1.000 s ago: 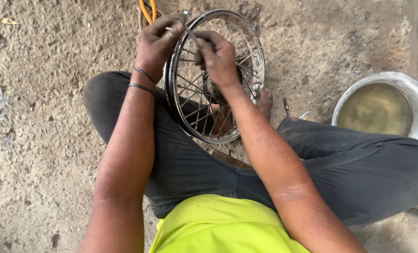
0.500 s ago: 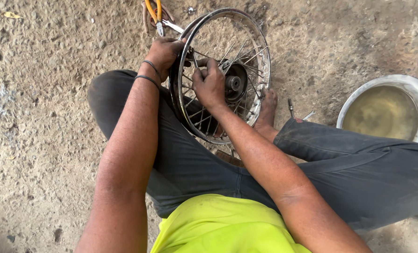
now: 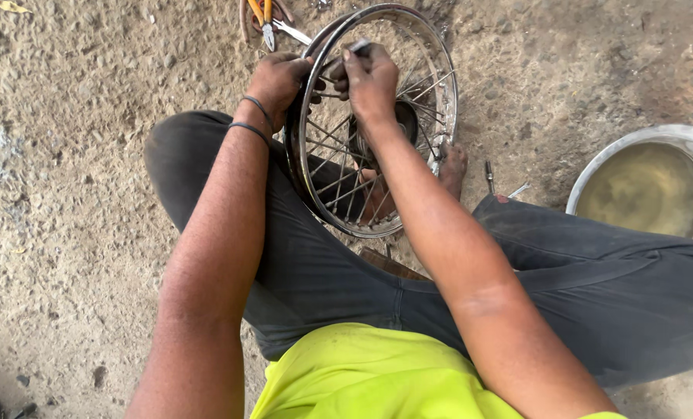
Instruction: The person sits on the ground and uses a wrench and their hands to tighten and adjust spokes on a bicycle wheel rim.
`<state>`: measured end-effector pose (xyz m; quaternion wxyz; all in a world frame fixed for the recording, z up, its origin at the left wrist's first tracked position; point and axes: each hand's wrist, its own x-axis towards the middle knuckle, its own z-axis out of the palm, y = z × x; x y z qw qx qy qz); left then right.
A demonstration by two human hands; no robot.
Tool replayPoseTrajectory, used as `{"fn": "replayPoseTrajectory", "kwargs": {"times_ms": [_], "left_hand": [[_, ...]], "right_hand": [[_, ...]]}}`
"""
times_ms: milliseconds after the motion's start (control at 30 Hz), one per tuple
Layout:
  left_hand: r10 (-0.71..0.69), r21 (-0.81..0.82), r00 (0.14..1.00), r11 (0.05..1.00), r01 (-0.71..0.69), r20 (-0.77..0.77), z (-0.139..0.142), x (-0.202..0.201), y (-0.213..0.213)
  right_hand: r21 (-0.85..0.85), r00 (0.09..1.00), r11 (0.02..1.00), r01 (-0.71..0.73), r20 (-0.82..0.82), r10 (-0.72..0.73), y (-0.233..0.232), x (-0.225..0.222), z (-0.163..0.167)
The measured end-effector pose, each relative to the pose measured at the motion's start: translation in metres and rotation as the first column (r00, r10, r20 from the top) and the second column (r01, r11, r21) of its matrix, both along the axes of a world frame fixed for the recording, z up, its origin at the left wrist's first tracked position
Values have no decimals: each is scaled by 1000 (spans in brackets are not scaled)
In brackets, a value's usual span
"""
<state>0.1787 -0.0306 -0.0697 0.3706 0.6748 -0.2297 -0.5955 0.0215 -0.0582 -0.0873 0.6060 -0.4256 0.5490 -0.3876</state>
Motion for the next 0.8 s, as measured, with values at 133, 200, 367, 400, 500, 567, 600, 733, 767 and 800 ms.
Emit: {"fn": "replayPoseTrajectory", "kwargs": {"times_ms": [133,200,367,400,500,567,600,733,767,800], "left_hand": [[-5,-39,998,999,7,55,-10,2,-7],[-25,-97,998,995,30,53,-15,3,-11],[-63,-130,997,989,68,40,-22,4,-16],[-66,-135,997,988,70,36,-22,4,-16],[-77,-144,997,987,78,13,-20,4,-15],[-71,-130,997,989,69,-15,-15,4,-13],[-77,-115,997,990,78,7,-12,4,-12],[-91,-21,996,996,92,18,1,1,-7],[-91,10,996,996,91,4,3,1,-5],[-103,60,989,993,98,103,4,1,-5]], "right_hand": [[-5,988,1000,-9,-152,9,-17,14,-10],[18,964,999,28,-264,-23,-18,21,-11],[0,956,994,113,-274,-109,-17,29,-12],[31,955,993,116,-277,-103,-16,29,-12],[37,909,998,-55,-411,65,-15,28,-13],[40,941,981,-189,-277,193,-15,23,-14],[33,943,966,-258,-209,259,-15,19,-15],[1,941,945,-326,-97,325,-15,-1,-14],[4,947,954,-300,-119,299,-13,-6,-13],[5,951,961,-278,-140,275,-11,-10,-12]]}}
